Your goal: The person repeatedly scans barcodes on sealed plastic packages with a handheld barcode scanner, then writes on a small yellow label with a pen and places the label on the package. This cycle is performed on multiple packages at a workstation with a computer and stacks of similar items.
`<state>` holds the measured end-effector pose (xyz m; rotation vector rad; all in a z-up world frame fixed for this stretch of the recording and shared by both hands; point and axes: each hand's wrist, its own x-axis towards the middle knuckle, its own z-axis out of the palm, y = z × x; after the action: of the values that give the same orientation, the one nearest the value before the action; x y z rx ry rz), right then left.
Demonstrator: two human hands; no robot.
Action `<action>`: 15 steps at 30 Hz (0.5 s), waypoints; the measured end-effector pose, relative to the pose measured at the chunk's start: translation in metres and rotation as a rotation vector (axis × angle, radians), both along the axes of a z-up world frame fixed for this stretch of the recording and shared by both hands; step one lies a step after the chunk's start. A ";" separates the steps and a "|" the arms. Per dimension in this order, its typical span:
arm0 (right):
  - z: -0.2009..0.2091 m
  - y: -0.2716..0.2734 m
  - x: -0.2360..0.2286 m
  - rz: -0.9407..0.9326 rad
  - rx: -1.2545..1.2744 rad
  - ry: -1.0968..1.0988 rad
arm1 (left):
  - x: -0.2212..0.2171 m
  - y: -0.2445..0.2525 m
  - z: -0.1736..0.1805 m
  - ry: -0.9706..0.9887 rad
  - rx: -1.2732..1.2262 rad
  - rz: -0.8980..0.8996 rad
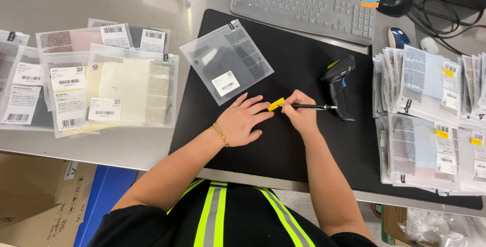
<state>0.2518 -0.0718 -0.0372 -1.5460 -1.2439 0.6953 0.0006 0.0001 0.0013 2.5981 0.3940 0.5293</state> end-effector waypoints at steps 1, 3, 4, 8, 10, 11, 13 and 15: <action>-0.001 0.000 0.000 0.009 0.006 0.005 | 0.000 0.000 0.000 0.000 0.003 0.002; -0.003 0.001 0.000 0.017 0.004 0.005 | 0.001 0.001 -0.001 0.006 0.010 0.003; -0.003 0.001 0.000 0.015 -0.004 0.000 | 0.001 0.001 -0.001 0.011 0.013 0.002; -0.004 0.002 0.000 0.034 0.077 -0.020 | 0.002 0.001 0.000 0.013 0.016 0.003; -0.004 0.001 -0.001 0.011 -0.002 0.011 | 0.001 0.001 0.000 0.023 0.015 0.001; -0.004 0.001 -0.001 -0.001 -0.041 0.026 | 0.001 0.001 0.000 0.027 0.014 -0.001; -0.005 0.000 0.000 -0.022 -0.020 0.029 | 0.002 0.001 0.000 0.028 0.011 -0.002; -0.006 0.001 0.001 -0.025 0.017 0.007 | 0.002 0.001 -0.001 0.025 0.010 0.000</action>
<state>0.2523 -0.0708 -0.0429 -1.5417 -1.2201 0.6714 0.0024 0.0006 0.0008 2.6166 0.4007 0.5000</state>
